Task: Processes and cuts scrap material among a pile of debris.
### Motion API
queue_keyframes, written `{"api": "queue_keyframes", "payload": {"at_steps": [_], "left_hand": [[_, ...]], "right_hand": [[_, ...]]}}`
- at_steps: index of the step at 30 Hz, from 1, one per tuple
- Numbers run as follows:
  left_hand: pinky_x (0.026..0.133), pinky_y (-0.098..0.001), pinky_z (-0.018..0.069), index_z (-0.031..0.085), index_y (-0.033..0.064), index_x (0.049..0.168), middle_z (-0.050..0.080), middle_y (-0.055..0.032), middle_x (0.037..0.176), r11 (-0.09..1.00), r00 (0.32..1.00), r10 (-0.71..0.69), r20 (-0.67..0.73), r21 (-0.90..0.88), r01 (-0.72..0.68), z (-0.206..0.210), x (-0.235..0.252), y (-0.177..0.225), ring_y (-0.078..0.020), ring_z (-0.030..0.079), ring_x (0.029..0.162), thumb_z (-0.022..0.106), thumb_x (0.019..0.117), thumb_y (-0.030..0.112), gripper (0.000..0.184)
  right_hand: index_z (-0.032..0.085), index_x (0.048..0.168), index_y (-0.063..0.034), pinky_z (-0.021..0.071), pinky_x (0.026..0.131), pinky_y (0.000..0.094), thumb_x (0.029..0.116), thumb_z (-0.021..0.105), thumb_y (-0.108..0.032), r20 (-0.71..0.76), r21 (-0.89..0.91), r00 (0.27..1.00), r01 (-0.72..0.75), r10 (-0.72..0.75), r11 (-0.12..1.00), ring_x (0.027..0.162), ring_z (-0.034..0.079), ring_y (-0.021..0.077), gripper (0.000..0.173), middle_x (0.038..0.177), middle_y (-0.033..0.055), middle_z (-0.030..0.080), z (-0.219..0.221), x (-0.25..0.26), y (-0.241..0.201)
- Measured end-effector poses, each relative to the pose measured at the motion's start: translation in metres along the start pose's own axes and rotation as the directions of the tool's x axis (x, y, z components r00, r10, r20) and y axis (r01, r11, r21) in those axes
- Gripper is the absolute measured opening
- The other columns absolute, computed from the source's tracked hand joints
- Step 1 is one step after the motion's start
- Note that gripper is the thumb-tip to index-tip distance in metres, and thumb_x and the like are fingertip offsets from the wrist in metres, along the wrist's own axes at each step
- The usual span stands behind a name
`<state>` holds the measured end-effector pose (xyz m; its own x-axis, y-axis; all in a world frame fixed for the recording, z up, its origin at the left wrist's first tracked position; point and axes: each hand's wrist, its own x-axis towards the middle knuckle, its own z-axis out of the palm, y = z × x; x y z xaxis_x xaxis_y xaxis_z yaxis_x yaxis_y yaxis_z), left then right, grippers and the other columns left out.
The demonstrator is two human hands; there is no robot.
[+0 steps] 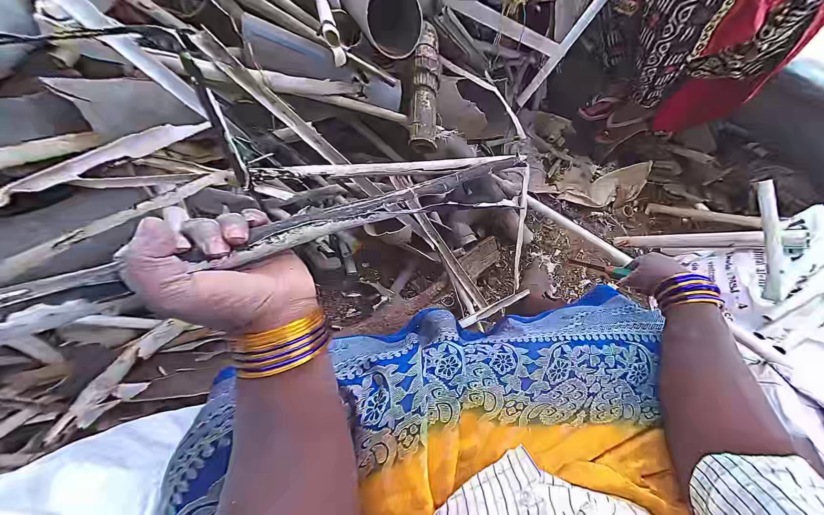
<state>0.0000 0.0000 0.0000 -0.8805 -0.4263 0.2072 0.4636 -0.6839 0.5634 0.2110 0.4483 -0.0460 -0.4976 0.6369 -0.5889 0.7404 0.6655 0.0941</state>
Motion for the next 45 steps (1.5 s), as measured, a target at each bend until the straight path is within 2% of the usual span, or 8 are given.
{"api": "queue_keyframes", "payload": {"at_steps": [6, 10, 17, 22, 28, 32, 39, 45], "left_hand": [[0.058, -0.0335, 0.0521, 0.04, 0.0126, 0.074, 0.038, 0.0003, 0.053, 0.988, 0.99, -0.13, -0.06, 0.074, 0.134, -0.005, 0.002, -0.02, -0.0156, 0.047, 0.05, 0.017, 0.1034, 0.023, 0.039], [0.064, -0.0354, 0.0532, 0.042, 0.0092, 0.081, 0.043, -0.0013, 0.058, 0.966, 0.96, -0.254, -0.118, 0.011, 0.257, -0.014, 0.004, -0.025, -0.0162, 0.05, 0.055, 0.016, 0.1039, 0.028, 0.04], [0.071, -0.0368, 0.056, 0.043, 0.0081, 0.084, 0.047, -0.0038, 0.064, 0.966, 0.961, -0.23, -0.152, 0.084, 0.244, -0.028, 0.015, -0.033, -0.0189, 0.058, 0.064, 0.028, 0.0989, 0.007, 0.021], [0.075, -0.0409, 0.0567, 0.047, 0.0021, 0.088, 0.052, -0.01, 0.07, 0.974, 0.969, -0.222, -0.104, -0.067, 0.216, -0.03, 0.019, -0.035, -0.024, 0.06, 0.068, 0.035, 0.0995, 0.004, 0.017], [0.074, -0.0405, 0.057, 0.047, 0.003, 0.087, 0.053, -0.01, 0.071, 0.983, 0.979, -0.18, -0.093, 0.015, 0.182, -0.033, 0.017, -0.032, -0.0245, 0.061, 0.069, 0.035, 0.0981, -0.001, 0.017], [0.07, -0.0395, 0.0564, 0.047, 0.0034, 0.084, 0.049, -0.0074, 0.065, 0.989, 0.987, -0.148, -0.053, 0.006, 0.149, -0.02, 0.012, -0.029, -0.0226, 0.058, 0.064, 0.027, 0.1035, 0.007, 0.028], [0.07, -0.0357, 0.0565, 0.044, 0.0032, 0.088, 0.049, -0.0083, 0.069, 0.978, 0.962, -0.207, -0.178, -0.022, 0.206, -0.005, 0.003, -0.024, -0.0209, 0.057, 0.065, 0.03, 0.103, 0.004, 0.02], [0.074, -0.0346, 0.0555, 0.044, 0.0086, 0.087, 0.05, -0.0042, 0.07, 0.963, 0.953, -0.26, -0.156, 0.034, 0.268, -0.048, 0.024, -0.032, -0.0177, 0.059, 0.069, 0.026, 0.1014, 0.015, 0.024]], "right_hand": [[0.068, 0.106, 0.0132, 0.0445, 0.099, 0.0677, 0.1057, 0.053, -0.024, 0.144, -0.082, 0.99, 0.024, -0.012, 0.996, 0.12, 0.061, 0.0477, 0.04, 0.121, 0.0333, 0.065, 0.016, 0.013, -0.04], [0.068, 0.108, 0.0122, 0.0456, 0.097, 0.0673, 0.1058, 0.052, -0.022, 0.177, -0.084, 0.984, 0.011, 0.004, 0.996, 0.12, 0.062, 0.0465, 0.038, 0.123, 0.032, 0.065, 0.028, 0.028, -0.037], [0.068, 0.101, 0.0125, 0.0475, 0.094, 0.0654, 0.1031, 0.054, -0.015, 0.234, -0.057, 0.972, 0.038, -0.023, 0.998, 0.116, 0.063, 0.0452, 0.031, 0.119, 0.0309, 0.066, 0.033, 0.026, -0.048], [0.068, 0.104, 0.0124, 0.0474, 0.095, 0.0642, 0.1029, 0.053, -0.011, 0.258, -0.094, 0.966, 0.05, -0.024, 0.994, 0.118, 0.062, 0.0448, 0.028, 0.121, 0.0305, 0.065, 0.038, 0.031, -0.051], [0.066, 0.103, 0.0131, 0.048, 0.094, 0.0627, 0.1027, 0.054, -0.015, 0.256, -0.02, 0.967, -0.002, 0.007, 1.0, 0.115, 0.064, 0.0431, 0.03, 0.119, 0.031, 0.065, 0.038, 0.033, -0.055], [0.067, 0.097, 0.0111, 0.0486, 0.088, 0.0611, 0.1043, 0.054, -0.021, 0.271, 0.003, 0.963, 0.01, -0.01, 1.0, 0.104, 0.066, 0.0409, 0.035, 0.109, 0.0287, 0.066, 0.04, 0.036, -0.053], [0.069, 0.104, 0.0119, 0.0461, 0.097, 0.0651, 0.1059, 0.053, -0.023, 0.287, -0.144, 0.954, 0.131, -0.086, 0.981, 0.117, 0.063, 0.0442, 0.038, 0.12, 0.0305, 0.066, 0.034, 0.033, -0.052], [0.069, 0.103, 0.0119, 0.0469, 0.096, 0.0656, 0.1023, 0.056, -0.016, 0.224, -0.056, 0.974, 0.032, -0.019, 0.998, 0.118, 0.062, 0.0453, 0.031, 0.121, 0.0309, 0.065, 0.035, 0.034, -0.058]]}}
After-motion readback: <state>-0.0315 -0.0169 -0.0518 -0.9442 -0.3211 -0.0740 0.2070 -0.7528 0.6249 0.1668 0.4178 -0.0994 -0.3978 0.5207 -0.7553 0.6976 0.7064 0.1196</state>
